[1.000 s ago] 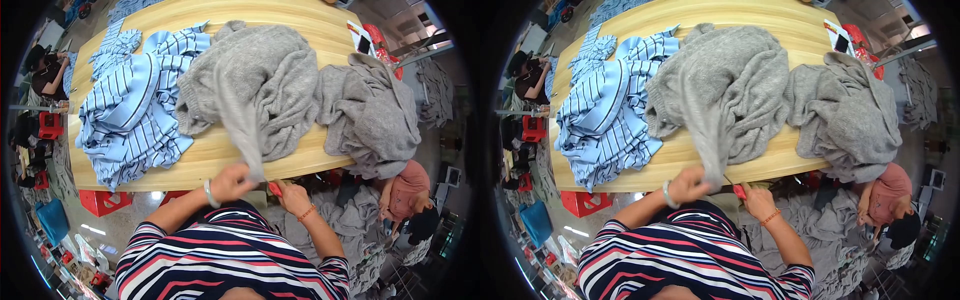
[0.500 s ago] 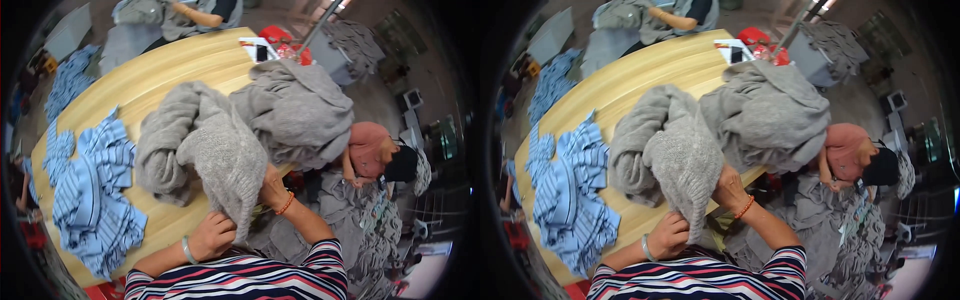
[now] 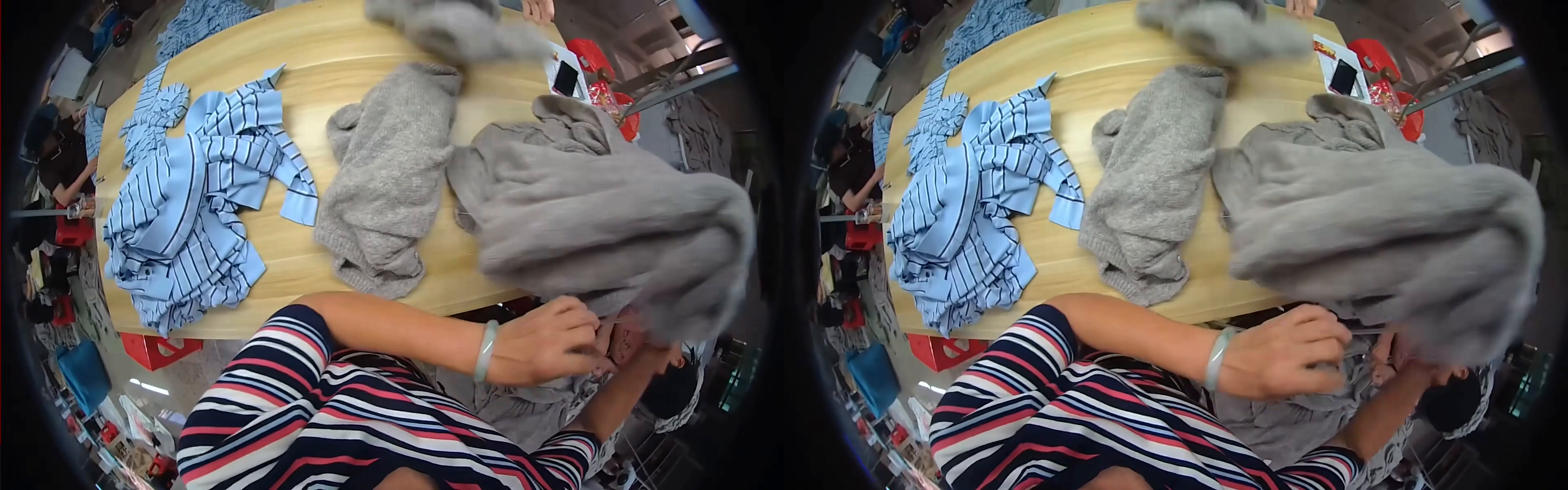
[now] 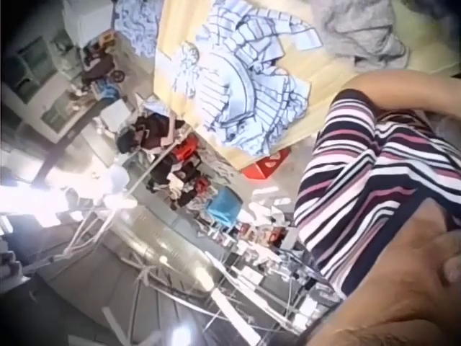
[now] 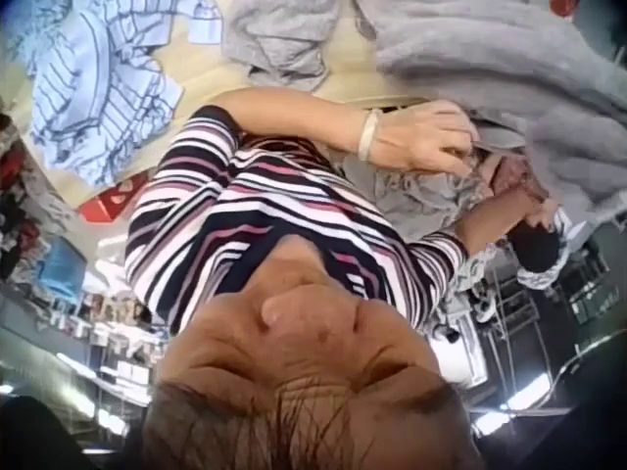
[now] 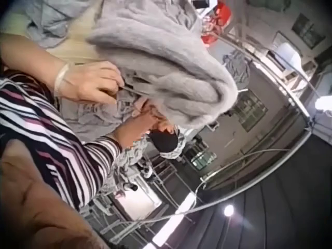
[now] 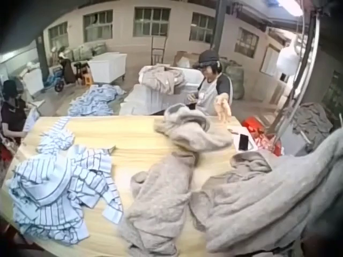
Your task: Trimming loose threads and inspecting finished garments at a workbench in a sewing factory.
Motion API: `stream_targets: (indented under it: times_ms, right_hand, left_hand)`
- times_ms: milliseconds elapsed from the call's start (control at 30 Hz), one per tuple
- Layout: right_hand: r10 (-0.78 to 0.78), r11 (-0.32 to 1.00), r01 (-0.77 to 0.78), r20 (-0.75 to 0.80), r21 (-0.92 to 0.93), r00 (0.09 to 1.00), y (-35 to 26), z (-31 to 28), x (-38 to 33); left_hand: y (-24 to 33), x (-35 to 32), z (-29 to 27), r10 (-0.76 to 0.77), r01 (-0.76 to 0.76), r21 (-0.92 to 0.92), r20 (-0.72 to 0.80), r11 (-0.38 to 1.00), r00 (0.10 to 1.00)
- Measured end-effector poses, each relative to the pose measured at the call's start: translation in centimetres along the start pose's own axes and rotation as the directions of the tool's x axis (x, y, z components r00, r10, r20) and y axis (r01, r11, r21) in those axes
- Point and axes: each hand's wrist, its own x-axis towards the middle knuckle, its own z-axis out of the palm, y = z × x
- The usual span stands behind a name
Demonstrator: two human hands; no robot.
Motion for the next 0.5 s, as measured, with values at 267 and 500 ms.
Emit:
stream_targets:
  times_ms: [267,500]
  right_hand:
    - [0.088,-0.160,-0.582,0.599,0.797,0.796,-10.0,-21.2,20.5]
    - [0.137,-0.108,-0.391,0.404,0.914,0.905,-15.4,-32.3,16.6]
  left_hand:
    - [-7.8,-16.6,-7.6,-0.610,0.354,0.917,-0.174,0.186,0.773]
    - [-7.4,-23.3,-21.9,-0.832,0.743,0.660,-0.470,-0.109,0.295]
